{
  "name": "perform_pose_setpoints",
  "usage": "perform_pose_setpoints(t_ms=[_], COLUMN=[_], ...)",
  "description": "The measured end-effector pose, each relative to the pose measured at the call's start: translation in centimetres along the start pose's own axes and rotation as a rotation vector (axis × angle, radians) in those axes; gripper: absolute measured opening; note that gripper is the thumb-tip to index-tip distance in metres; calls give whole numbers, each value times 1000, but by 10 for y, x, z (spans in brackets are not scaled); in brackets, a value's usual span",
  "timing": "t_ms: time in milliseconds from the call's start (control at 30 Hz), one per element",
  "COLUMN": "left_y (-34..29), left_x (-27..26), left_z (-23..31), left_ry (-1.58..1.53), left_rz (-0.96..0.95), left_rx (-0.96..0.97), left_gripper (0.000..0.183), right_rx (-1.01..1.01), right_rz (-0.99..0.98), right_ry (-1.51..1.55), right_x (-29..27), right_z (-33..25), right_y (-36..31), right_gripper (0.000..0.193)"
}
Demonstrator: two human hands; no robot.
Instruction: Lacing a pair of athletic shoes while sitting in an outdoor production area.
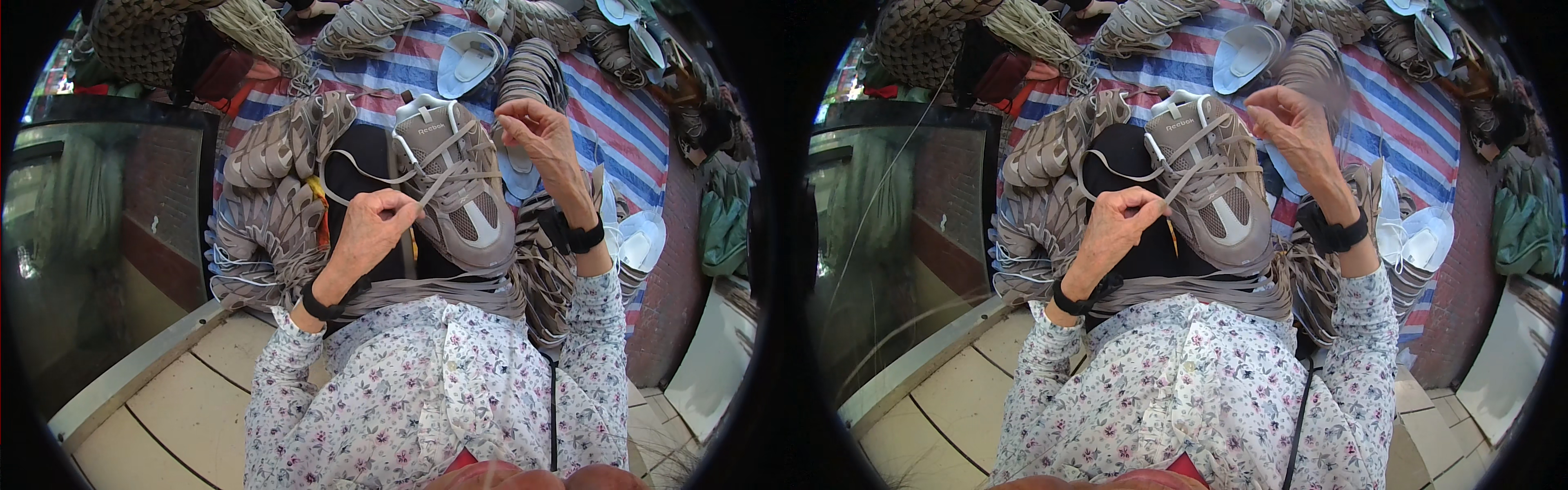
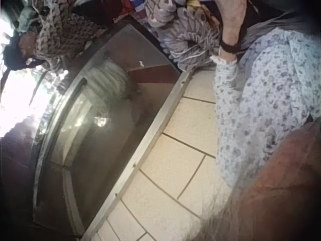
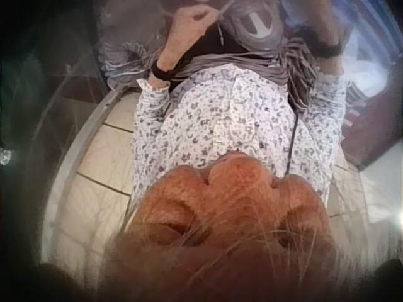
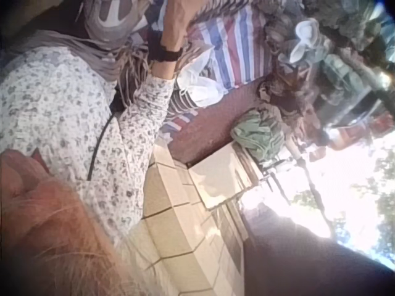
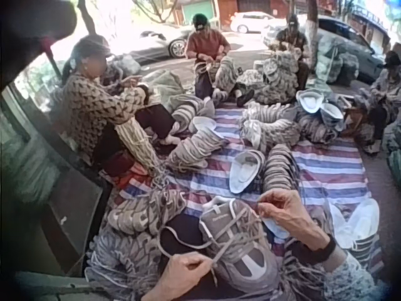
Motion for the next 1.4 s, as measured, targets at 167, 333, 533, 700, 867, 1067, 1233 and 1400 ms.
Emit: perform_pose_setpoints(t_ms=[167, 333, 533, 700, 867, 1067, 1233, 1400], left_y=[-21, -32, -39, -43, -54, -69, -58, -37], left_x=[5, 6, 7, 10, 25, 47, 12, -65], left_z=[19, 25, 22, 22, 31, 42, 45, 27], left_ry=[12, 66, 88, 71, 133, 164, -148, -353], left_rz=[-73, -48, -14, -11, -41, -164, -247, 175], left_rx=[66, 141, 175, 190, 285, 382, 218, 5], left_gripper=[14, 12, 10, 9, 7, 8, 7, 22], right_rx=[9, -129, -128, -130, -134, -75, -78, -80], right_rz=[-120, -201, -177, -177, -183, -138, -106, -94], right_ry=[61, -47, -163, -176, -196, -146, -126, -142], right_x=[15, 33, 33, 35, 37, 36, 27, 22], right_z=[3, 0, 3, 6, 9, 13, 18, 19], right_y=[-16, -22, -24, -27, -29, -31, -34, -39], right_gripper=[9, 9, 9, 10, 9, 8, 8, 8])
Point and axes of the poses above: each hand's wrist, its own y-axis towards the middle knuckle, its own x-axis out of the palm, z = x × y, the point moved 6 cm from there along y, towards the middle knuckle, and after that the axes turned 4 degrees about x, right-handed, at the moved point
